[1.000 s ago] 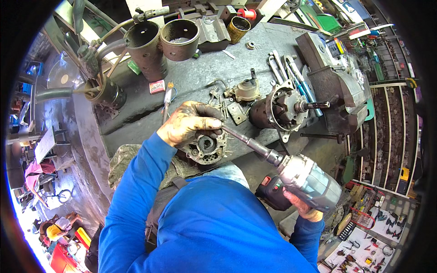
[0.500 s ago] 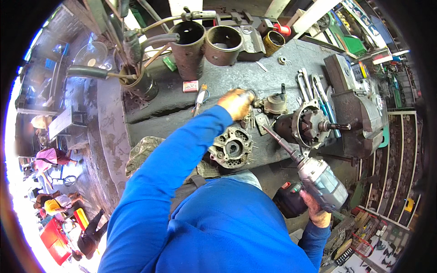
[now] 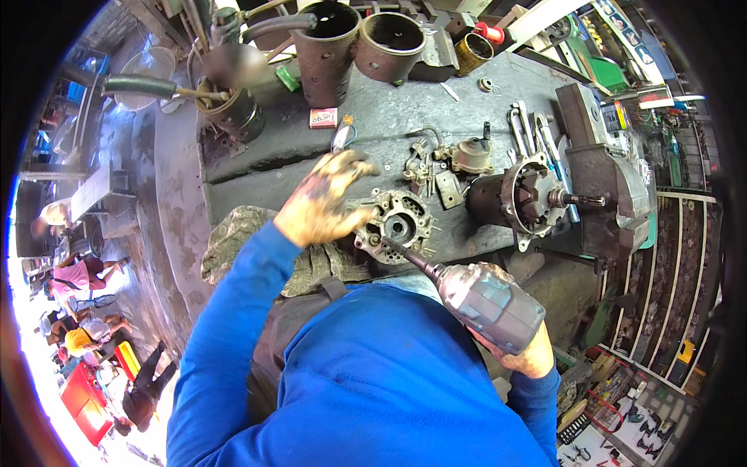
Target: The person disassembles a mechanical housing using a cordless impact wrench, removes bolts, and separates the casing. They then inspect the internal components and use pliers to remove a small ring or clip from the assembly.
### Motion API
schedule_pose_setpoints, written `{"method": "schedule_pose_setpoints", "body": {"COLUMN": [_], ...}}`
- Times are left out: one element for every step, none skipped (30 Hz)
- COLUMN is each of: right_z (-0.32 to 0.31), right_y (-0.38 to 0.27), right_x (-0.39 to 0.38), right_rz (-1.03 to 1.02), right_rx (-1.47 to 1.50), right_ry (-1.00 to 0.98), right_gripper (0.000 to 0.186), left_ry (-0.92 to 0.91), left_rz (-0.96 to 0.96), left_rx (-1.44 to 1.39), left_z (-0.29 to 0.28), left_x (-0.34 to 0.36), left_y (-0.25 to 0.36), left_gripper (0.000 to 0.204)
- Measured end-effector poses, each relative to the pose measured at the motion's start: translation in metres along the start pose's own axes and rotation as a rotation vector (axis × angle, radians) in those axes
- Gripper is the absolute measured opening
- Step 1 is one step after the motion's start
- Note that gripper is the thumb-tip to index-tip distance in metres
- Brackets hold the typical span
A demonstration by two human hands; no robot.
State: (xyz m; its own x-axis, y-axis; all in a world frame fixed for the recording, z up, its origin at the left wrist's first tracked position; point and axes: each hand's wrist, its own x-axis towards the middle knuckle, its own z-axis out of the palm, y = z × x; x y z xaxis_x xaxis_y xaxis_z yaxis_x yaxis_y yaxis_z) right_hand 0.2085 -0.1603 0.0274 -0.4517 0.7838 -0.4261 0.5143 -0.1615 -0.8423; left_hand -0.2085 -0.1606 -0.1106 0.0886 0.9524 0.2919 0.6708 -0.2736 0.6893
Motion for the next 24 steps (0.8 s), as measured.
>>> {"method": "schedule_pose_setpoints", "body": {"right_z": [0.003, 0.007, 0.01, 0.016, 0.02, 0.024, 0.029, 0.027, 0.029, 0.03, 0.035, 0.04, 0.045, 0.051, 0.056, 0.061, 0.064, 0.065, 0.067, 0.068, 0.068, 0.069, 0.07, 0.071], "right_y": [-0.003, -0.008, -0.013, -0.02, -0.028, -0.036, -0.044, -0.056, -0.066, -0.077, -0.085, -0.092, -0.099, -0.104, -0.11, -0.115, -0.12, -0.127, -0.132, -0.137, -0.141, -0.145, -0.149, -0.153], "right_x": [0.001, 0.003, 0.005, 0.006, 0.008, 0.01, 0.012, 0.015, 0.017, 0.02, 0.022, 0.024, 0.026, 0.027, 0.028, 0.03, 0.031, 0.032, 0.033, 0.034, 0.038, 0.041, 0.046, 0.051], "right_rz": [0.019, 0.038, 0.058, 0.073, 0.037, 0.0, -0.036, -0.093, -0.245, -0.302, -0.34, -0.378, -0.402, -0.359, -0.303, -0.248, -0.217, -0.182, -0.173, -0.312, -0.33, -0.344, -0.339, -0.423], "right_rx": [0.05, 0.1, 0.15, 0.135, 0.053, -0.03, -0.112, -0.368, -0.565, -0.696, -0.734, -0.771, -0.847, -0.774, -0.739, -0.703, -0.734, -0.763, -0.781, -0.863, -0.876, -0.892, -0.911, -1.04], "right_ry": [0.0, 0.001, 0.004, 0.027, 0.02, 0.015, 0.014, -0.096, -0.139, -0.186, -0.184, -0.183, -0.184, -0.161, -0.139, -0.114, -0.114, -0.114, -0.11, -0.125, -0.148, -0.17, -0.205, -0.221], "right_gripper": [0.066, 0.064, 0.062, 0.062, 0.063, 0.063, 0.064, 0.069, 0.067, 0.066, 0.065, 0.064, 0.063, 0.063, 0.064, 0.064, 0.062, 0.061, 0.06, 0.059, 0.06, 0.06, 0.062, 0.064], "left_ry": [-0.007, -0.011, 0.019, 0.006, -0.003, -0.003, 0.007, 0.064, 0.089, 0.115, 0.117, 0.123, 0.128, 0.122, 0.116, 0.11, 0.11, 0.108, 0.086, 0.078, 0.067, 0.059, 0.06, 0.039], "left_rz": [-0.027, -0.101, -0.122, -0.182, -0.244, -0.259, -0.296, -0.273, -0.284, -0.292, -0.291, -0.298, -0.304, -0.31, -0.315, -0.317, -0.327, -0.336, -0.358, -0.358, -0.359, -0.36, -0.355, -0.356], "left_rx": [0.023, -0.038, -0.029, -0.02, -0.02, 0.041, -0.015, -0.013, -0.01, -0.024, -0.039, -0.046, -0.052, -0.061, -0.067, -0.073, -0.083, -0.095, -0.113, -0.133, -0.133, -0.134, -0.133, -0.12], "left_z": [-0.006, -0.006, -0.004, -0.001, 0.006, 0.014, 0.023, 0.031, 0.039, 0.045, 0.051, 0.055, 0.058, 0.061, 0.063, 0.064, 0.065, 0.066, 0.066, 0.066, 0.066, 0.066, 0.066, 0.065], "left_x": [-0.018, -0.032, -0.043, -0.053, -0.061, -0.066, -0.068, -0.07, -0.07, -0.071, -0.07, -0.071, -0.071, -0.07, -0.07, -0.07, -0.069, -0.069, -0.069, -0.069, -0.069, -0.068, -0.068, -0.068], "left_y": [0.01, 0.02, 0.028, 0.036, 0.043, 0.048, 0.05, 0.051, 0.05, 0.049, 0.047, 0.046, 0.045, 0.044, 0.043, 0.043, 0.042, 0.042, 0.042, 0.041, 0.041, 0.04, 0.04, 0.039], "left_gripper": [0.073, 0.082, 0.09, 0.094, 0.099, 0.105, 0.108, 0.108, 0.108, 0.107, 0.106, 0.105, 0.105, 0.104, 0.103, 0.102, 0.104, 0.105, 0.106, 0.108, 0.109, 0.109, 0.109, 0.11]}}
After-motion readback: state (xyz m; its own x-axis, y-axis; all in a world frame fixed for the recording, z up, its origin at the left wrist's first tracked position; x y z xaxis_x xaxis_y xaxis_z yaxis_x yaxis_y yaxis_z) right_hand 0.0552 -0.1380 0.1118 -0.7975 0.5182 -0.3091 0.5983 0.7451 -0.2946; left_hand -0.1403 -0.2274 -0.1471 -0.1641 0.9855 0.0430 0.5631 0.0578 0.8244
